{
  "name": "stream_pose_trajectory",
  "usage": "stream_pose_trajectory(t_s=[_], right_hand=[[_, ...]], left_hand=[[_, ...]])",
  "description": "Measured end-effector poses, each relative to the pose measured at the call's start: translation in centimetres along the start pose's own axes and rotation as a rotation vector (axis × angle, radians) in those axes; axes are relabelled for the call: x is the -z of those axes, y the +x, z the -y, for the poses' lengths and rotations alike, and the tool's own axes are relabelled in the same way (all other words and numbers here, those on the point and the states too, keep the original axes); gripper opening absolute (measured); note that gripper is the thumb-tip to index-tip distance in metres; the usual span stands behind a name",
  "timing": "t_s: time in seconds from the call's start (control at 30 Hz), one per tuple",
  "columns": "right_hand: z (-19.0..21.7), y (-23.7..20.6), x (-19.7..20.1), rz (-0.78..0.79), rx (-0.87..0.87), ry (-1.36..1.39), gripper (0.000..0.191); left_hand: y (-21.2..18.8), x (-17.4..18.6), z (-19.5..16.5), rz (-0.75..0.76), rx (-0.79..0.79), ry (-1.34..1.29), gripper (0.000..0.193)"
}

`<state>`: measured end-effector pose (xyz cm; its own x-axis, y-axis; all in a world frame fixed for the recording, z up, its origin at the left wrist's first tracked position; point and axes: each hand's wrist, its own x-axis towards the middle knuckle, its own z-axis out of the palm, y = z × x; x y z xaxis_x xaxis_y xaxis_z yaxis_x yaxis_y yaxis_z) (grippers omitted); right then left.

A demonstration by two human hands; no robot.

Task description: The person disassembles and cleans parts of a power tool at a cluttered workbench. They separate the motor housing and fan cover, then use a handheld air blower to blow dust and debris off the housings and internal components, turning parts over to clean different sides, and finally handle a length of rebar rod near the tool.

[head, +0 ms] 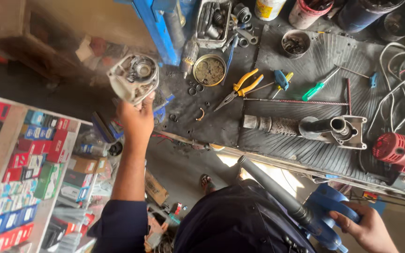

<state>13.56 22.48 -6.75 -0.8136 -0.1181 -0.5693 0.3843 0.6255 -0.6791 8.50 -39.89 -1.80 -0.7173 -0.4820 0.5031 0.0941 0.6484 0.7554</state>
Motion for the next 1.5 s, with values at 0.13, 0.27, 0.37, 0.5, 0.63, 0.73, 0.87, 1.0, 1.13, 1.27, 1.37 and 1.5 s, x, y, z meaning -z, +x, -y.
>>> stream_pose_trajectory(t_s=[0.13, 0.27, 0.37, 0.5, 0.63, 0.73, 0.87, 1.0, 1.13, 1.27, 1.37, 1.5], right_hand=[[0.0, -1.4, -1.0, -0.061, -0.033, -0.033, 0.044], [0.7, -2.4, -2.2, -0.08, -0.052, -0.049, 0.045], [0.8, -3.5, -2.9, -0.087, -0.064, -0.074, 0.046], [0.0, -4.6, -3.6, -0.075, -0.086, -0.028, 0.046], [-1.0, -5.2, -4.5, -0.095, -0.119, 0.013, 0.049], [-1.3, -5.4, -4.8, -0.105, -0.111, 0.03, 0.05], [-1.4, -5.9, -4.4, -0.096, -0.126, 0.032, 0.051], [-1.1, -5.7, -4.4, -0.117, -0.143, -0.026, 0.051], [-1.4, -5.8, -4.9, -0.135, -0.101, -0.021, 0.051], [-2.6, -6.7, -5.2, -0.154, -0.14, 0.07, 0.049], [-3.3, -6.9, -5.6, -0.164, -0.15, 0.046, 0.048], [-3.7, -6.9, -5.8, -0.151, -0.251, 0.032, 0.048]], left_hand=[[2.2, 2.5, -1.9, -0.044, -0.067, -0.515, 0.045], [1.8, 3.4, -1.6, -0.131, -0.221, 0.019, 0.033], [0.3, 0.2, 0.3, -0.11, -0.092, 0.126, 0.025], [-1.4, -1.0, 3.2, -0.081, -0.078, 0.036, 0.032], [-1.0, 0.1, 2.7, -0.014, -0.039, -0.032, 0.03], [0.7, 1.6, 0.4, -0.005, -0.133, 0.066, 0.03], [3.0, 4.6, -2.0, -0.051, -0.315, 0.07, 0.034], [2.8, 3.9, -1.4, -0.123, -0.298, 0.013, 0.035], [0.0, -0.7, 1.5, -0.091, -0.206, 0.253, 0.04], [-1.3, -2.2, 3.5, 0.09, 0.047, 0.283, 0.024], [-0.9, -1.5, 2.9, -0.041, -0.046, 0.109, 0.031], [1.6, 0.8, -1.0, -0.014, -0.12, -0.052, 0.028]])
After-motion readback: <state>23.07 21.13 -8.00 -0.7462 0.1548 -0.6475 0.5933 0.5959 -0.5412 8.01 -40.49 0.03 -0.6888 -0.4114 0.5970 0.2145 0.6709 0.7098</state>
